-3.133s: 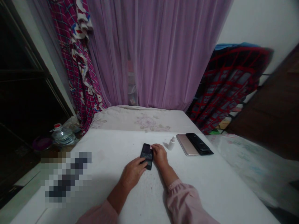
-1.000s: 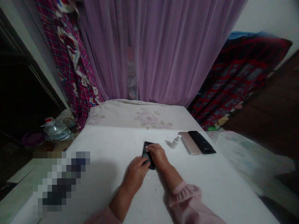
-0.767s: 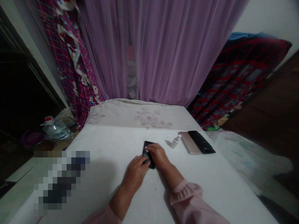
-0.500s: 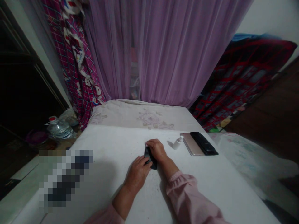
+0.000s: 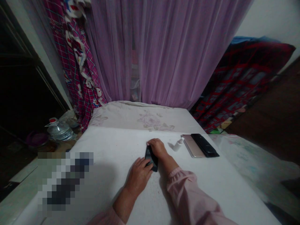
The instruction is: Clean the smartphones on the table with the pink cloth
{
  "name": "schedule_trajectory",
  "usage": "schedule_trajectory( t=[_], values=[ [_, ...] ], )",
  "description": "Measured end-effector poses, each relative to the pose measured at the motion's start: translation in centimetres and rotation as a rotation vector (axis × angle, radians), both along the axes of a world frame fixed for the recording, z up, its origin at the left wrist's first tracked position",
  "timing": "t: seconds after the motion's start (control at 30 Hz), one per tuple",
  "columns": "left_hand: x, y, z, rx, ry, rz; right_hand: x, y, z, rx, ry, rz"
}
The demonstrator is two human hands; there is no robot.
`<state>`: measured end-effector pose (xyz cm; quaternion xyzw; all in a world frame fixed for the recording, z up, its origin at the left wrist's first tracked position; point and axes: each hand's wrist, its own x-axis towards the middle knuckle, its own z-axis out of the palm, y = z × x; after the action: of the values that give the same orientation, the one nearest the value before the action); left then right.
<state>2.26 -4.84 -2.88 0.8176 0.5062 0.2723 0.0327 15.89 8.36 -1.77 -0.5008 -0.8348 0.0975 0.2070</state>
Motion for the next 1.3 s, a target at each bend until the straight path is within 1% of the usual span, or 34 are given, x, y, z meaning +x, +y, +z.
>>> schedule_trajectory(
  t=[0.1,0.27,0.33,0.47,0.57,0.63,0.73,0.83,0.9,1.13,1.3],
  values=[
    [0.8,-0.2,0.3,-0.030,-0.004,0.013,-0.1,-0.1,0.2,-0.034,-0.022,-0.009],
    [1.8,0.4,-0.2,-0.058,0.058,0.044,0.0,-0.2,0.7,-0.085,-0.049,-0.034],
    [1.9,0.5,-0.4,-0.063,0.070,0.048,0.6,-0.3,0.8,-0.103,-0.058,-0.052],
    [1.8,0.5,-0.4,-0.079,0.088,0.054,2.9,-0.6,0.9,-0.131,-0.075,-0.118],
    [1.8,0.6,-0.4,-0.069,0.087,0.029,3.9,-0.7,1.0,-0.141,-0.083,-0.148],
    [1.7,0.7,-0.5,-0.066,0.087,0.017,3.5,-0.6,1.1,-0.143,-0.080,-0.131],
    [1.6,0.9,-0.5,-0.078,0.095,0.016,1.6,0.0,1.1,-0.136,-0.062,-0.072],
    [1.7,0.8,-0.4,-0.102,0.104,0.021,0.0,0.4,0.9,-0.123,-0.032,-0.037],
    [1.7,0.8,-0.4,-0.111,0.102,0.033,-0.1,0.4,0.5,-0.111,-0.008,-0.040],
    [1.9,0.7,-0.5,-0.094,0.088,0.051,3.4,-1.0,-0.7,-0.041,0.073,-0.159],
    [1.8,0.7,-0.5,-0.089,0.093,0.055,3.4,-2.6,-1.7,0.032,0.149,-0.182]
  ],
)
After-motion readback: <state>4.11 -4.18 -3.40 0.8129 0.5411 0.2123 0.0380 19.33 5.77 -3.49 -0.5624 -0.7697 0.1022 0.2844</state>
